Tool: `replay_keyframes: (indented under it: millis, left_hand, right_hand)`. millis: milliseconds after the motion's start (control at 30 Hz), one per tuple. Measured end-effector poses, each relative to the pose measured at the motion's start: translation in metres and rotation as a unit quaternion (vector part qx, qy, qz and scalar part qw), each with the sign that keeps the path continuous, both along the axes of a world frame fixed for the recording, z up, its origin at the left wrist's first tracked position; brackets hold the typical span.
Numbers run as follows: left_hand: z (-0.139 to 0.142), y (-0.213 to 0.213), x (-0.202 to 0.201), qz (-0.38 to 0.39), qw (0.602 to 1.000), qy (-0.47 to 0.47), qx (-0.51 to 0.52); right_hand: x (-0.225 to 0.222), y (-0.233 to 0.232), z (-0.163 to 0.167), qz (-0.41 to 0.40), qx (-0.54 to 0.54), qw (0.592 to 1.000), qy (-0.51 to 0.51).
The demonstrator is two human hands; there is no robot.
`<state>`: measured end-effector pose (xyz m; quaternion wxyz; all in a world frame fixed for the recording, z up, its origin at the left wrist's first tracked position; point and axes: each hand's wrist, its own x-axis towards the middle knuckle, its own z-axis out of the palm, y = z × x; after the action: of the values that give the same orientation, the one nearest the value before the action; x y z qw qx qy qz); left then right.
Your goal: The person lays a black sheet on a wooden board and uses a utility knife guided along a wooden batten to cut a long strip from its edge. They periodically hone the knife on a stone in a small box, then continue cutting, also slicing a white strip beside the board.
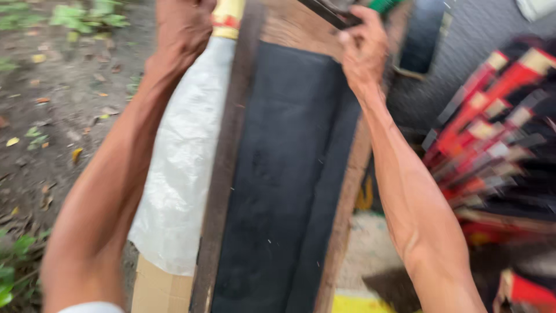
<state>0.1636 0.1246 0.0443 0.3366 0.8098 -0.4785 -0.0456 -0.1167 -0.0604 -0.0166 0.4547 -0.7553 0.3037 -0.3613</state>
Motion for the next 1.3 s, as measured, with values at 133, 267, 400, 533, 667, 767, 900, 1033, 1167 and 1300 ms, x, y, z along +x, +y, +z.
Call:
replay_keyframes:
  millis: [133,267,400,533,667,767,900,1033,1167,1300]
  left_hand:
    - [0.006,0.036,-0.1,-0.096,0.988,0.057,-0.11]
    - [0.011,0.04,-0.21,-0.129,0.984,0.121,0.001]
    - [0.008,0.012,-0.285,-0.222,0.973,0.03,0.054]
    - [-0.003,-0.016,-0.333,-0.303,0.943,-0.102,0.092]
    - [-0.005,-0.027,-0.352,-0.333,0.908,-0.202,0.155]
    - [0.004,-0.022,-0.357,-0.361,0.887,-0.256,0.135]
    - [0.018,-0.023,-0.366,-0.342,0.887,-0.195,0.242]
    - [0.022,-0.025,-0.383,-0.269,0.915,0.048,0.297]
    - [0.031,-0.02,-0.383,-0.249,0.904,0.048,0.343]
    - [0.038,-0.021,-0.381,-0.271,0.906,-0.049,0.322]
  right_hand:
    - [-0.087,0.021,0.02,-0.018,-0.006,0.996,-0.082]
    - [-0.199,0.124,0.042,-0.129,0.08,0.988,-0.023]
    - [-0.265,0.242,0.061,-0.168,0.142,0.972,0.079]
    - [-0.291,0.29,0.06,-0.193,0.249,0.931,0.183]
    - [-0.308,0.299,0.043,-0.205,0.257,0.927,0.178]
    - [-0.319,0.303,0.036,-0.2,0.217,0.944,0.147]
    - [-0.328,0.308,0.035,-0.209,0.237,0.937,0.146]
    - [-0.335,0.315,0.035,-0.213,0.26,0.933,0.125]
    - [-0.335,0.318,0.035,-0.211,0.262,0.933,0.129]
    - [-0.334,0.315,0.039,-0.209,0.259,0.934,0.128]
